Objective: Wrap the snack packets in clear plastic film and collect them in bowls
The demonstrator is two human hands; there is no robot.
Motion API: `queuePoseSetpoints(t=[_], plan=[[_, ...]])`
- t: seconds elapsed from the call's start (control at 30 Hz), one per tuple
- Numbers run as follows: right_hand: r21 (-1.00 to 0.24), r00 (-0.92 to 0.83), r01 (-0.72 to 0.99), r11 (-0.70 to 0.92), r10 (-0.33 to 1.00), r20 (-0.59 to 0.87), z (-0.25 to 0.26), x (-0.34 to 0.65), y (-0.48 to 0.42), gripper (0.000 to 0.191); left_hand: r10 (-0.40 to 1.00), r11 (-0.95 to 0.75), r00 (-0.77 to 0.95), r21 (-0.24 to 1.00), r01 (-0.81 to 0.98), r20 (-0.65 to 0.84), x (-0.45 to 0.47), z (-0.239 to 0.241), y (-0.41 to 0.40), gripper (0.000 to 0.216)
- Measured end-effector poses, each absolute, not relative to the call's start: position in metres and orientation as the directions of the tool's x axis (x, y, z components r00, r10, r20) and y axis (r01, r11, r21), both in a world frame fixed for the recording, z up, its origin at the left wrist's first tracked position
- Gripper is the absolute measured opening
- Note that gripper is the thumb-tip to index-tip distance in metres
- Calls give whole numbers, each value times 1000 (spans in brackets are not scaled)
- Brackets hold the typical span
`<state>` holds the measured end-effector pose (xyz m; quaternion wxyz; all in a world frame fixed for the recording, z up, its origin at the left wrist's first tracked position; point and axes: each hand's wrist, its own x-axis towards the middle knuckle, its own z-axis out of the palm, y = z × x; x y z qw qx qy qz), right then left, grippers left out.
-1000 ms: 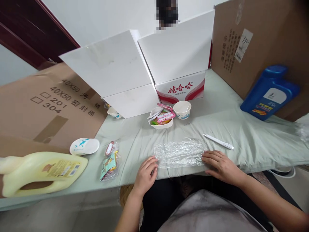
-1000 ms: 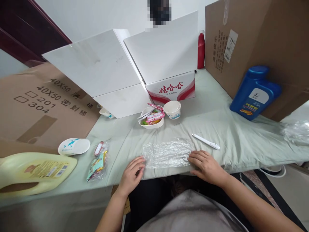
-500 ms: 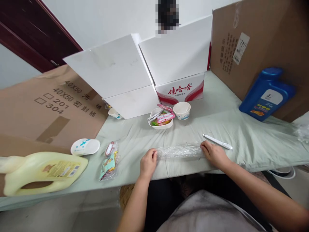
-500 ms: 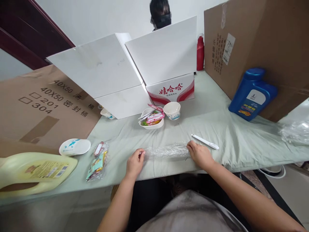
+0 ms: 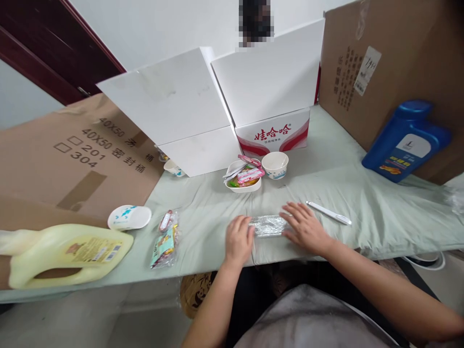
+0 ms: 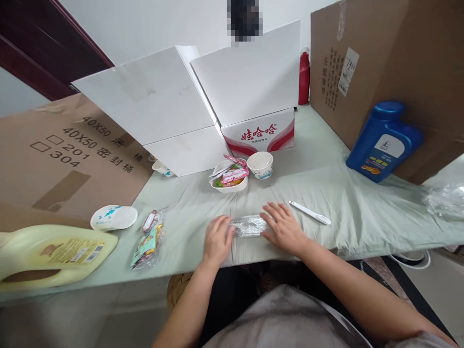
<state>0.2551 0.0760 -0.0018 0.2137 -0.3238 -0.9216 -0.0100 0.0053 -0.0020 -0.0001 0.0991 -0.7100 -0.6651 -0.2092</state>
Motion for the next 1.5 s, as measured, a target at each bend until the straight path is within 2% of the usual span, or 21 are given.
queuePoseSetpoints(t=[0.07,0.17,0.23,0.33,0.37,0.43,0.53,0.6,0.7,0.83,0.93,1.0,1.07,1.17,1.33,1.5], plan=[[-119,-803,494,861,505,318,-11,248,74,67,953,-196,162,115,974,254,20,-7,-3,52],[-127,-833,494,860,510,214,-26,252,73,82,979,-190,182,83,978,94,28,-18,-3,69],[-120,-817,525,842,539,204,-32,265,71,85,981,-186,180,73,980,75,28,-19,-5,69],[-113,-791,551,827,561,246,-31,294,60,90,978,-149,138,60,987,158,35,-12,-10,61],[-116,-785,554,825,563,258,-30,304,55,88,974,-126,110,70,990,196,41,-9,-13,55],[-137,-779,550,823,566,270,-25,320,42,71,968,-132,100,130,983,230,58,-3,-20,42],[-222,-760,530,818,575,303,-13,334,23,37,950,-286,239,258,923,199,84,2,-27,36],[-287,-751,482,828,559,351,1,336,12,29,917,-393,344,309,866,202,95,3,-28,38],[-404,-783,352,844,502,368,26,332,3,23,866,-500,440,381,778,237,96,4,-24,36],[-626,-861,222,747,451,233,51,321,12,21,832,-541,491,571,617,259,84,3,-21,44],[-737,-828,288,611,545,129,57,308,39,18,871,-455,427,727,515,243,76,-4,-22,50],[-769,-774,324,551,622,119,55,296,64,18,909,-375,352,804,461,222,73,-10,-23,58],[-754,-730,376,538,674,117,49,281,90,17,929,-326,312,841,432,200,73,-15,-23,67],[-661,-697,481,576,708,110,35,258,121,15,933,-314,310,836,450,184,74,-15,-21,72],[-419,-668,638,646,735,117,8,235,135,15,914,-369,355,768,524,196,77,-5,-14,38],[-224,-640,720,657,753,153,-3,230,129,24,921,-377,325,701,605,215,85,-1,-18,26]])
